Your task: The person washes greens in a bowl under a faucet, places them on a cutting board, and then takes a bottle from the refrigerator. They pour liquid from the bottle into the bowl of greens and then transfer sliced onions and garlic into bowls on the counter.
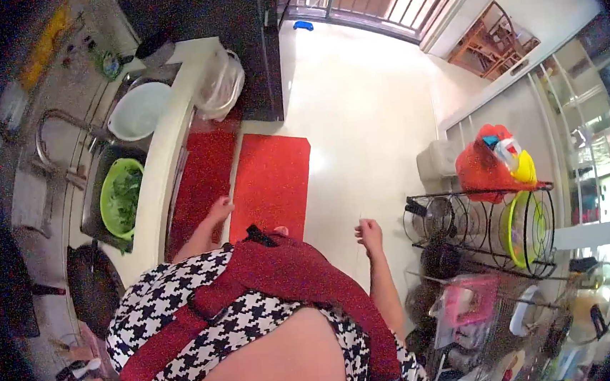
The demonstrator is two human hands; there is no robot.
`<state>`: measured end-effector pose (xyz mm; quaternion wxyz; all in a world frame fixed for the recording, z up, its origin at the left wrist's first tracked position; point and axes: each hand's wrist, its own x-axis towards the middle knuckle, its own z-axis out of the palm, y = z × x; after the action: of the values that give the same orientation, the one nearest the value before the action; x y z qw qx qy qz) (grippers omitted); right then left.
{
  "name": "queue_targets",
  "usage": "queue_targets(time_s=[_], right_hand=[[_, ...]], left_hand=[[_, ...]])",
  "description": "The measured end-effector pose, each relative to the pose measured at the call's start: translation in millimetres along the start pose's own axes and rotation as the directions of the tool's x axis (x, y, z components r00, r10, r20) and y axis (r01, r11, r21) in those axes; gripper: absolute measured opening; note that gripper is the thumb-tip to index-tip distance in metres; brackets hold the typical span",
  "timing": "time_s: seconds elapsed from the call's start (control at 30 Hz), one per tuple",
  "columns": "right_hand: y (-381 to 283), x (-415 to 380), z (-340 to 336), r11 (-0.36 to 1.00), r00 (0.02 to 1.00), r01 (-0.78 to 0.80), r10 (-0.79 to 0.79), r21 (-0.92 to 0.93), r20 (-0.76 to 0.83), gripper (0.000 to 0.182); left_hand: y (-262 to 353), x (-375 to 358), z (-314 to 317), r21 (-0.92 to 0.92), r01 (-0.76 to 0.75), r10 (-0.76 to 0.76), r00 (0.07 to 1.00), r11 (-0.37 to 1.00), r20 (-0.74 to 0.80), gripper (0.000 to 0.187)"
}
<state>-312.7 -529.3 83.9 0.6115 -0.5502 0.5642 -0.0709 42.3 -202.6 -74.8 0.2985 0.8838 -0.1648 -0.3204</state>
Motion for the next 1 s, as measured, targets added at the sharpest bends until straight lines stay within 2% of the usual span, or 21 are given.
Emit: queue_targets(time_s=[0.03, 0.07, 0.1, 0.17, 0.2, 0.23, 0.27, 0.3, 0.33, 0.37, 0.43, 0.47, 0.53, 0.6, 0.67, 0.73, 0.8, 0.83, 0.9, 1.0], right_hand=[[6, 18, -29, 0.998, 0.995, -0.018, 0.024, 0.057, -0.093, 0.019], [21, 28, -46, 0.991, 0.993, -0.044, 0.057, 0.124, -0.103, 0.018], [25, 26, -57, 0.984, 0.987, -0.023, 0.050, 0.179, -0.150, 0.019], [45, 36, -83, 0.966, 0.982, -0.118, 0.148, 0.228, -0.118, 0.017], [52, 40, -89, 0.964, 0.961, -0.158, 0.200, 0.212, -0.192, 0.017], [41, 46, -99, 0.958, 0.956, -0.208, 0.242, 0.196, -0.167, 0.018], [24, 46, -109, 0.975, 0.967, -0.223, 0.222, 0.011, -0.126, 0.019], [16, 59, -119, 0.974, 0.974, -0.215, 0.208, -0.066, -0.095, 0.020], [7, 82, -131, 0.972, 0.977, -0.194, 0.181, -0.129, -0.109, 0.020], [-10, 100, -140, 0.965, 0.980, -0.175, 0.153, -0.194, -0.123, 0.020], [-33, 146, -164, 0.948, 0.993, -0.086, 0.056, -0.307, -0.104, 0.021], [-45, 177, -175, 0.954, 0.996, -0.053, 0.031, -0.296, -0.079, 0.022], [-63, 254, -194, 0.976, 0.999, -0.038, 0.031, -0.216, -0.034, 0.022], [-86, 323, -197, 0.944, 0.997, 0.073, -0.070, -0.321, 0.022, 0.022], [-155, 338, -178, 0.835, 0.952, 0.299, -0.296, -0.462, 0.081, 0.023], [-204, 363, -159, 0.835, 0.919, 0.393, -0.366, -0.385, 0.146, 0.024], [-257, 369, -142, 0.816, 0.904, 0.427, -0.374, -0.390, 0.208, 0.025], [-261, 389, -136, 0.817, 0.882, 0.468, -0.407, -0.338, 0.238, 0.026], [-268, 417, -137, 0.765, 0.881, 0.469, -0.371, -0.441, 0.293, 0.026], [-267, 458, -159, 0.671, 0.872, 0.488, -0.342, -0.558, 0.351, 0.026]], left_hand=[[86, 24, -28, 0.066, 0.039, -0.040, 0.999, 0.997, 0.010, 0.056], [123, 38, -35, 0.004, 0.011, -0.011, 0.999, 1.000, -0.036, 0.061], [172, 46, -50, 0.006, -0.018, 0.018, 1.000, 1.000, -0.009, 0.064], [222, 98, -43, 0.007, -0.103, 0.103, 0.986, 0.995, -0.131, 0.069], [244, 127, -38, 0.052, -0.165, 0.172, 0.970, 0.985, -0.174, 0.071], [267, 158, -41, 0.088, -0.221, 0.235, 0.948, 0.971, -0.215, 0.074], [293, 176, -36, 0.036, -0.242, 0.243, 0.930, 0.970, -0.276, 0.076], [325, 183, -39, -0.014, -0.262, 0.242, 0.910, 0.965, -0.336, 0.077], [355, 187, -40, -0.018, -0.240, 0.226, 0.933, 0.971, -0.280, 0.081], [388, 187, -46, 0.102, -0.091, 0.114, 0.962, 0.991, -0.248, 0.086], [429, 205, -42, 0.220, -0.007, 0.071, 0.956, 0.975, -0.286, 0.089], [451, 213, -47, 0.278, 0.031, 0.059, 0.950, 0.960, -0.308, 0.091], [483, 236, -53, 0.250, 0.006, 0.080, 0.940, 0.968, -0.332, 0.095], [498, 258, -51, 0.272, -0.012, 0.118, 0.918, 0.962, -0.378, 0.096], [520, 275, -53, 0.297, 0.064, 0.063, 0.915, 0.953, -0.398, 0.098], [545, 289, -64, 0.312, 0.102, 0.037, 0.912, 0.945, -0.409, 0.098], [548, 327, -64, 0.361, 0.095, 0.093, 0.877, 0.928, -0.472, 0.095], [551, 346, -64, 0.392, 0.101, 0.114, 0.865, 0.914, -0.489, 0.094], [556, 374, -65, 0.465, 0.105, 0.188, 0.820, 0.879, -0.540, 0.088], [581, 395, -75, 0.540, 0.170, 0.204, 0.800, 0.824, -0.564, 0.080]])
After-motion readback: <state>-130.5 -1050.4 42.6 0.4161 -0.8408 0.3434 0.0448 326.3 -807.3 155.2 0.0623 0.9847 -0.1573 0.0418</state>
